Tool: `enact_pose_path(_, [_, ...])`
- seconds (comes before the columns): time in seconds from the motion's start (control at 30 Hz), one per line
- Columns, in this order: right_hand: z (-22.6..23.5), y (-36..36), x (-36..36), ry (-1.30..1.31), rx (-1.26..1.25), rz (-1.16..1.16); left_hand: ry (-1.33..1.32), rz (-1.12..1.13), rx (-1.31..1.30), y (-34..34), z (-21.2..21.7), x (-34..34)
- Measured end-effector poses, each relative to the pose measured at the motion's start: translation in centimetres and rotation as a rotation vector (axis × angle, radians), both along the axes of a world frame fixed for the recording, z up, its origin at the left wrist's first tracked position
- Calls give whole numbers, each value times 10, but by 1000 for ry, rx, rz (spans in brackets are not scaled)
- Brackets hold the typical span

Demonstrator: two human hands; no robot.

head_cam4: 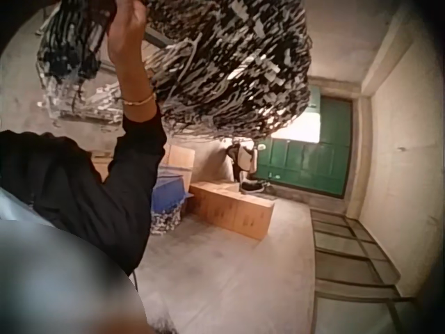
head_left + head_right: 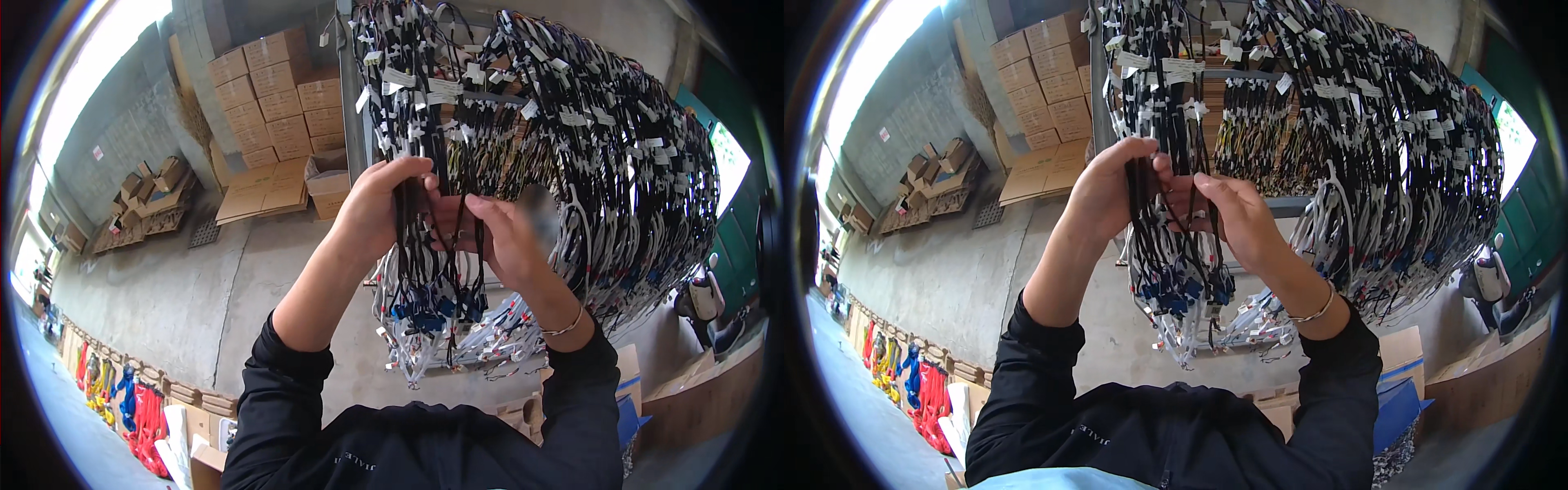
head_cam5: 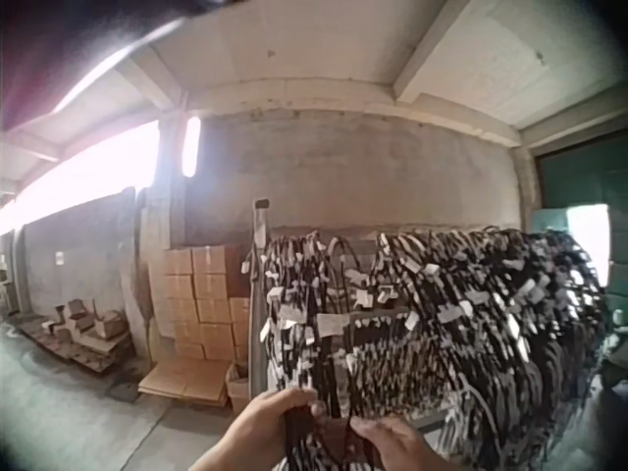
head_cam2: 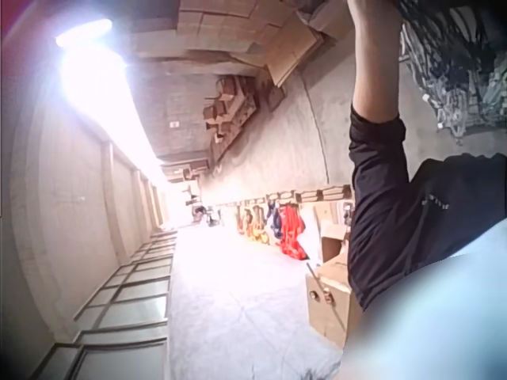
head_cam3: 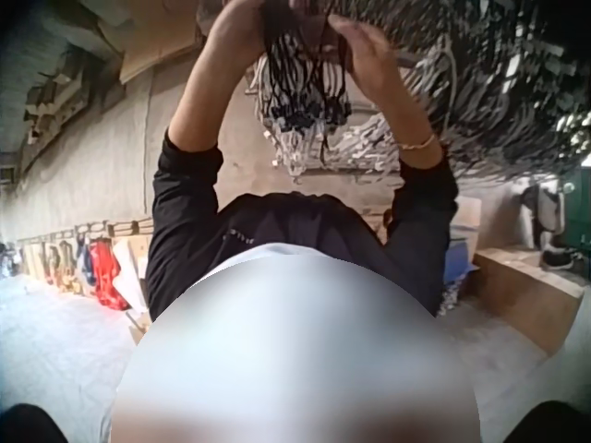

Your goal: Labeling a box, assembling it, adding a plastic liner, and picking cables from a rack to pack.

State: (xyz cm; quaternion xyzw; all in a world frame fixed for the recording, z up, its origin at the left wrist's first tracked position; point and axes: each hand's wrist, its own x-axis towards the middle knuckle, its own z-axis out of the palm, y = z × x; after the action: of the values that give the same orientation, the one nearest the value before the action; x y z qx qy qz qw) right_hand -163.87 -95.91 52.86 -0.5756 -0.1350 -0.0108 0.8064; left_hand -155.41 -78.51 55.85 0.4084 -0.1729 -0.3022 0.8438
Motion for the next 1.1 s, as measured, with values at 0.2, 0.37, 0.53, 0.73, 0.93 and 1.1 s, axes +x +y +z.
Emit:
enact_pose_path(0.2, [1, 10, 1, -115, -226, -136, -211, 105, 256, -12, 10, -3])
enact_pose_path(0.37, [2, 7, 1, -155, -283, -87, -190, -8, 295, -7, 9, 8])
enact_pose_path(0.53, [3, 3, -1, -170, -278, -58, -195, -22, 297, -8, 9, 8])
enact_pose_path(0.73, [10, -6, -11, -158, -346, -305, -109, -33, 209, -10, 5, 10])
enact_pose_path(0.93, [4, -8, -2, -210, -412, -308, -61, -87, 60, -8, 3, 14])
enact_pose_path(1.1, [-2, 16, -4, -51, -342, -293, 89, -102, -42, -2, -10, 14])
